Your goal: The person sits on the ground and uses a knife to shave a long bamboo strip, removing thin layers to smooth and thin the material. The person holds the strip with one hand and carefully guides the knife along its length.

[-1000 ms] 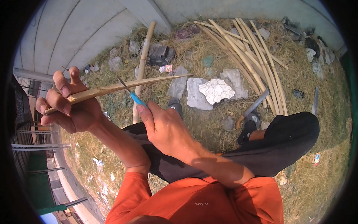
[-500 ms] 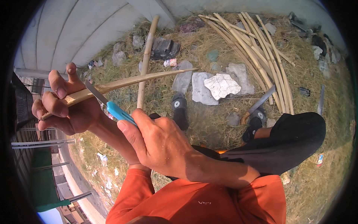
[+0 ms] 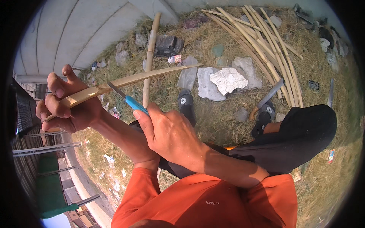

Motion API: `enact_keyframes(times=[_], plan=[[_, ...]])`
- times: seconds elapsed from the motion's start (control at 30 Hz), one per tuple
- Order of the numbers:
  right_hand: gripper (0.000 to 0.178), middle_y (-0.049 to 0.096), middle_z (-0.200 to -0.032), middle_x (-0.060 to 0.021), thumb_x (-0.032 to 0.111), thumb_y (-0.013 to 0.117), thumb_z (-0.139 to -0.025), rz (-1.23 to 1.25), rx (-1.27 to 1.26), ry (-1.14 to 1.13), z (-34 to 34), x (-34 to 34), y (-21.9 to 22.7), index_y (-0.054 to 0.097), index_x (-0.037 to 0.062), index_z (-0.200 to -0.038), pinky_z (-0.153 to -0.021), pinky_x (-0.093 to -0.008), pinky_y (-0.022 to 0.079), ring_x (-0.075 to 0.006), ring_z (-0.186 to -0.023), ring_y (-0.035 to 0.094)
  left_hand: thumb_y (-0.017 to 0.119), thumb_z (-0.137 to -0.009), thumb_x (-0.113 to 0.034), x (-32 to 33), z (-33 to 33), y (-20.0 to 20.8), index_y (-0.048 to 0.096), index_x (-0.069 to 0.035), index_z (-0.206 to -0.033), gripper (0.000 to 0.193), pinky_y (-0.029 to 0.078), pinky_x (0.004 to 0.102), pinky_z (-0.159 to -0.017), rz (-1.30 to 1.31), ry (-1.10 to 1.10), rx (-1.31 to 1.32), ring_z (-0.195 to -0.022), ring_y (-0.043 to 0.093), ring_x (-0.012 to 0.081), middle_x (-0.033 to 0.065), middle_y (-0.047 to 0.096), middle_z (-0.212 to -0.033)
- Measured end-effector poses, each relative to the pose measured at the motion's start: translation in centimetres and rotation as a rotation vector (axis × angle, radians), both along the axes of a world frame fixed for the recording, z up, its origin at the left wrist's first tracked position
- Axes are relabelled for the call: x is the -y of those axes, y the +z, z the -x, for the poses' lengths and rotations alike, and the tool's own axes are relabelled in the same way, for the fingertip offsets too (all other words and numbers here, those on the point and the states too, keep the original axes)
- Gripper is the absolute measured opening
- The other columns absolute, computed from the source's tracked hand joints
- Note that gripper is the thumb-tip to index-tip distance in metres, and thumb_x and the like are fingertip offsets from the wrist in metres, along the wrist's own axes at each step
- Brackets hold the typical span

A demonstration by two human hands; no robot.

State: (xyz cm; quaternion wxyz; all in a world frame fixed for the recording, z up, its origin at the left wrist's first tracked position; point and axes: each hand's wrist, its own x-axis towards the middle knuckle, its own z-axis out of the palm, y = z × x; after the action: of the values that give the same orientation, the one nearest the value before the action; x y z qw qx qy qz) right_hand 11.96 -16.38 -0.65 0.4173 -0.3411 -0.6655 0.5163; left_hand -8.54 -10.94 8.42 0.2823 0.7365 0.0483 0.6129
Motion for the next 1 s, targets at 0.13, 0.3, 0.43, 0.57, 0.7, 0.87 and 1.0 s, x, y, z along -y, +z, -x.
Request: enact_keyframes(times=[0.13,0.3,0.43,0.57,0.7,0.87,1.0], plan=[[0.033,0.052,-0.048,-0.0204,0.026,0.048,-0.098,-0.003,-0.027,0.02,-0.1,0.9,1.1,0.052,-0.0018,-0.082,-0.041,-0.0448,0.043,-0.0393,-0.046,0.057,0.048,-0.092,-0.054,0.6,0.2,0.2,0.059,-0.024,-0.104,0.034,0.027,0.0536,-0.103,-0.012,0.021,-0.042,-0.097,0.044,0.0163,-0.0104,0.053,-0.067],[0.032,0.05,-0.047,-0.0194,0.026,0.048,-0.099,-0.112,0.082,-0.192,1.5,-0.2,-3.9,0.051,-0.0022,-0.083,-0.039,-0.0443,0.041,-0.0389,-0.044,0.055,0.047,-0.093,-0.053,0.2,-0.2,0.4,0.058,-0.024,-0.106,0.034,0.029,0.0546,-0.104,-0.037,0.071,-0.053,-0.097,0.046,0.0167,-0.0097,0.054,-0.068],[0.034,0.049,-0.046,-0.019,0.026,0.048,-0.098,-0.078,-0.027,-0.1,0.8,0.2,-1.7,0.051,-0.0036,-0.083,-0.039,-0.0437,0.041,-0.0391,-0.044,0.055,0.044,-0.094,-0.054,0.2,-0.2,-0.3,0.055,-0.026,-0.109,0.033,0.031,0.0542,-0.099,-0.046,0.103,-0.014,-0.095,0.043,0.0175,-0.0086,0.053,-0.068],[0.033,0.049,-0.046,-0.0187,0.026,0.047,-0.098,-0.103,0.003,-0.096,1.7,-0.4,-2.3,0.051,-0.0051,-0.086,-0.041,-0.0461,0.04,-0.0395,-0.044,0.055,0.045,-0.094,-0.054,0.0,-0.6,-0.3,0.055,-0.026,-0.108,0.034,0.03,0.0533,-0.099,-0.032,0.095,-0.024,-0.093,0.042,0.0168,-0.0093,0.053,-0.069],[0.032,0.051,-0.049,-0.019,0.024,0.046,-0.099,-0.332,0.202,-0.147,0.9,-1.7,-5.1,0.051,-0.0029,-0.084,-0.043,-0.0478,0.04,-0.0408,-0.046,0.054,0.049,-0.092,-0.053,0.3,-0.2,0.3,0.061,-0.023,-0.104,0.034,0.03,0.0543,-0.106,-0.032,0.112,-0.007,-0.095,0.046,0.0157,-0.0101,0.054,-0.069],[0.035,0.05,-0.048,-0.0211,0.028,0.045,-0.1,-0.069,-0.122,-0.01,0.7,-0.1,-0.7,0.05,-0.0029,-0.085,-0.043,-0.0484,0.039,-0.0439,-0.048,0.053,0.051,-0.092,-0.051,0.5,-1.5,0.1,0.06,-0.023,-0.104,0.032,0.031,0.0535,-0.105,-0.032,0.137,-0.035,-0.095,0.046,0.0155,-0.0098,0.054,-0.068],[0.036,0.052,-0.05,-0.0223,0.029,0.044,-0.099,0.051,0.139,-0.129,1.3,-2.5,-5.9,0.051,-0.0032,-0.085,-0.046,-0.0504,0.041,-0.046,-0.05,0.054,0.05,-0.092,-0.051,-0.1,-2.1,0.1,0.06,-0.022,-0.104,0.033,0.031,0.0529,-0.105,-0.032,0.126,-0.007,-0.095,0.046,0.0156,-0.0091,0.055,-0.069]])
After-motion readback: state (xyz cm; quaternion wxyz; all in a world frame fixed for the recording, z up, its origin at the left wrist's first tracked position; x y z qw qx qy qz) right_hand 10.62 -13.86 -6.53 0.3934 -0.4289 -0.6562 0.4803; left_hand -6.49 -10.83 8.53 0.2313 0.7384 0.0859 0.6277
